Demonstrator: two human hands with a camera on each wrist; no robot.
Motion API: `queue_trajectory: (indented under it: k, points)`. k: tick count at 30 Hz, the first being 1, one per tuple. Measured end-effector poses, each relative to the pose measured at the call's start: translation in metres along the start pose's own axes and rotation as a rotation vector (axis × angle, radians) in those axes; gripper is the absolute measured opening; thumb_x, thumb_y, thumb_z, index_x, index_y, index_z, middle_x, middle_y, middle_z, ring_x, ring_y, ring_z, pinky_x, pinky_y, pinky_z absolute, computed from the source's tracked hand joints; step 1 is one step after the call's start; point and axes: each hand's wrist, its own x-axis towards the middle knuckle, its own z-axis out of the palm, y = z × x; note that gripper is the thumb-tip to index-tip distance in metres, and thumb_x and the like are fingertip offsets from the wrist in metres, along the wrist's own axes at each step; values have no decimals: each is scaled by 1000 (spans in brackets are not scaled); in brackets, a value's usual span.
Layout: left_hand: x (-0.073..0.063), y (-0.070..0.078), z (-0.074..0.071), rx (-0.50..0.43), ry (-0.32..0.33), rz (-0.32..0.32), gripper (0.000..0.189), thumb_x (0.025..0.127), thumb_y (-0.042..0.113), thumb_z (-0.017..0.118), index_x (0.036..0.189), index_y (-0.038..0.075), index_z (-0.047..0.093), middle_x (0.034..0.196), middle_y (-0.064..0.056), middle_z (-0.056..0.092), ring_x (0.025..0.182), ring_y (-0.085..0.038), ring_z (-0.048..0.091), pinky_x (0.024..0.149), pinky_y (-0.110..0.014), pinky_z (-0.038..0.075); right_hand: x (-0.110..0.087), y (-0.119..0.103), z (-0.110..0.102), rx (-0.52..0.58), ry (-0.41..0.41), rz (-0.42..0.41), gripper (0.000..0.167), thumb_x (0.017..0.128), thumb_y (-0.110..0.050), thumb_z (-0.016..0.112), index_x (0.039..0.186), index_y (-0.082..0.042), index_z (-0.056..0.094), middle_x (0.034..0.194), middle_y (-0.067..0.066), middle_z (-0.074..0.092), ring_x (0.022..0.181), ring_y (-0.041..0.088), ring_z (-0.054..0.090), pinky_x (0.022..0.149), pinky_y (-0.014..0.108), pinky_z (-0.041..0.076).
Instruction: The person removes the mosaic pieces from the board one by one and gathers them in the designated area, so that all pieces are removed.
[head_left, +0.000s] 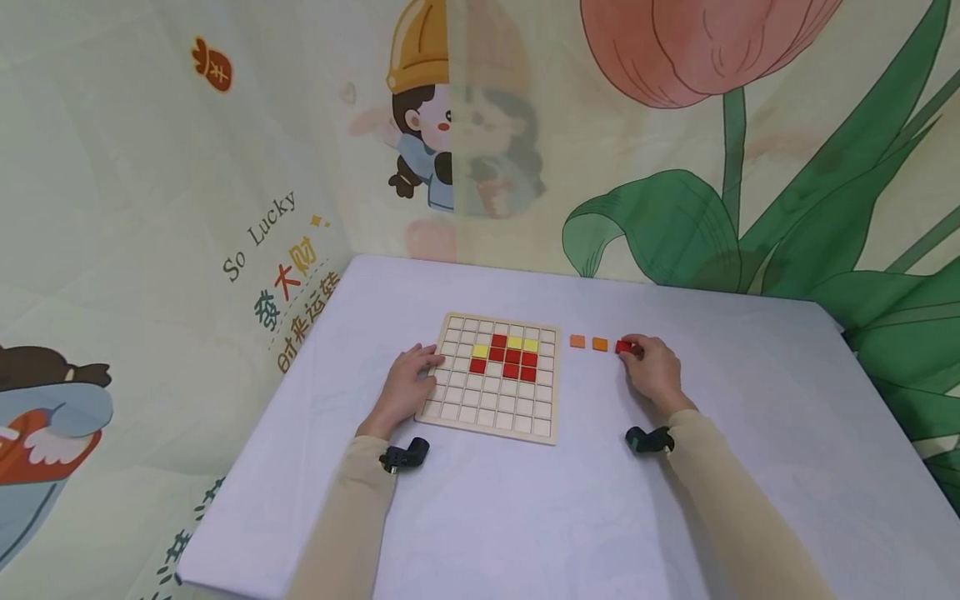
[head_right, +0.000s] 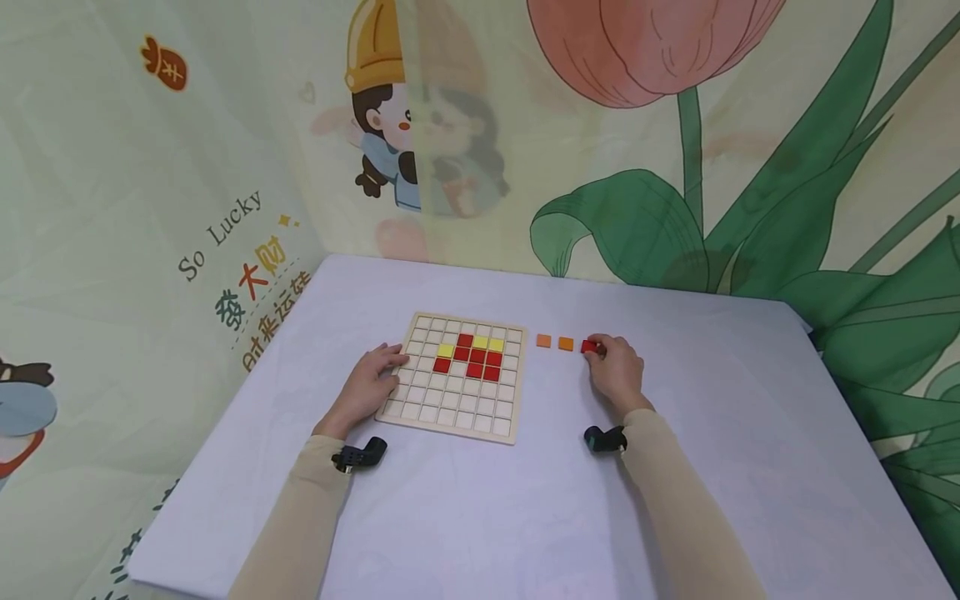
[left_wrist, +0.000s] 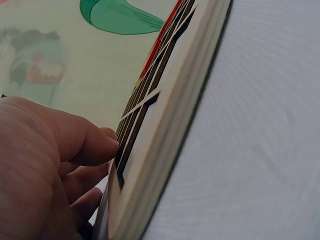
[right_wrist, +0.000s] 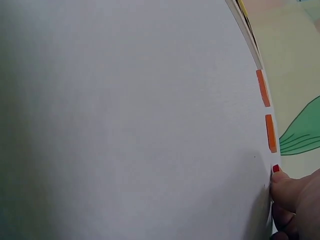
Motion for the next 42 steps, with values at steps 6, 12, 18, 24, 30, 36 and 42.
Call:
queue_trajectory:
  k: [6, 12, 18, 24, 30, 36, 42]
  points:
    - [3, -1, -1, -1, 5, 6, 38, 90, 2, 53, 126, 5, 63, 150, -8, 44, 147, -25, 22, 124, -36, 5, 5, -1, -2, -28, -42, 4, 35, 97, -16, 60, 130, -5, 59, 111, 21, 58, 99, 36, 52, 89, 53, 43]
    - [3, 2, -3, -5, 5, 13, 38, 89, 2, 53, 126, 4, 63, 150, -9, 44, 147, -26, 23, 124, -38, 6, 11, -2, -6, -42, -113, 31, 35, 97, -17, 59, 131, -8, 58, 110, 20, 57, 98, 35, 50, 88, 51, 42]
    - [3, 3, -4, -6, -1, 18, 38, 89, 2, 53, 126, 4, 63, 150, -9, 44, 147, -26, 22, 124, -37, 5, 14, -3, -9, -29, -165, 68, 37, 98, -19, 58, 134, -9, 55, 110, 19, 56, 98, 34, 48, 88, 50, 43]
    - [2, 3, -3, 6, -1, 11, 38, 89, 1, 52, 126, 3, 63, 150, -9, 45, 147, -27, 23, 124, -37, 5, 13, -5, -13, -22, -209, 70, 39, 98, -19, 57, 136, -8, 54, 106, 18, 55, 96, 33, 46, 82, 45, 44]
    - [1, 3, -2, 7, 2, 0, 38, 89, 1, 52, 126, 4, 64, 150, -8, 45, 147, -26, 23, 124, -37, 6, 11, -3, -13, -15, -199, 62, 40, 98, -18, 57, 136, -7, 54, 108, 19, 56, 96, 33, 47, 84, 46, 45]
    - [-1, 3, -1, -4, -1, -10, 37, 89, 2, 52, 124, 3, 65, 150, -8, 44, 147, -25, 22, 124, -37, 6, 6, -3, -13, 4, -169, 39, 41, 97, -19, 59, 135, -2, 53, 109, 20, 55, 98, 34, 47, 87, 48, 48]
    - [-2, 3, -2, -10, 2, -7, 37, 89, 1, 52, 124, 2, 65, 149, -8, 45, 147, -25, 23, 124, -36, 6, 3, -4, -13, 49, -117, 39, 41, 97, -21, 57, 133, -1, 54, 110, 20, 56, 98, 33, 48, 88, 48, 49]
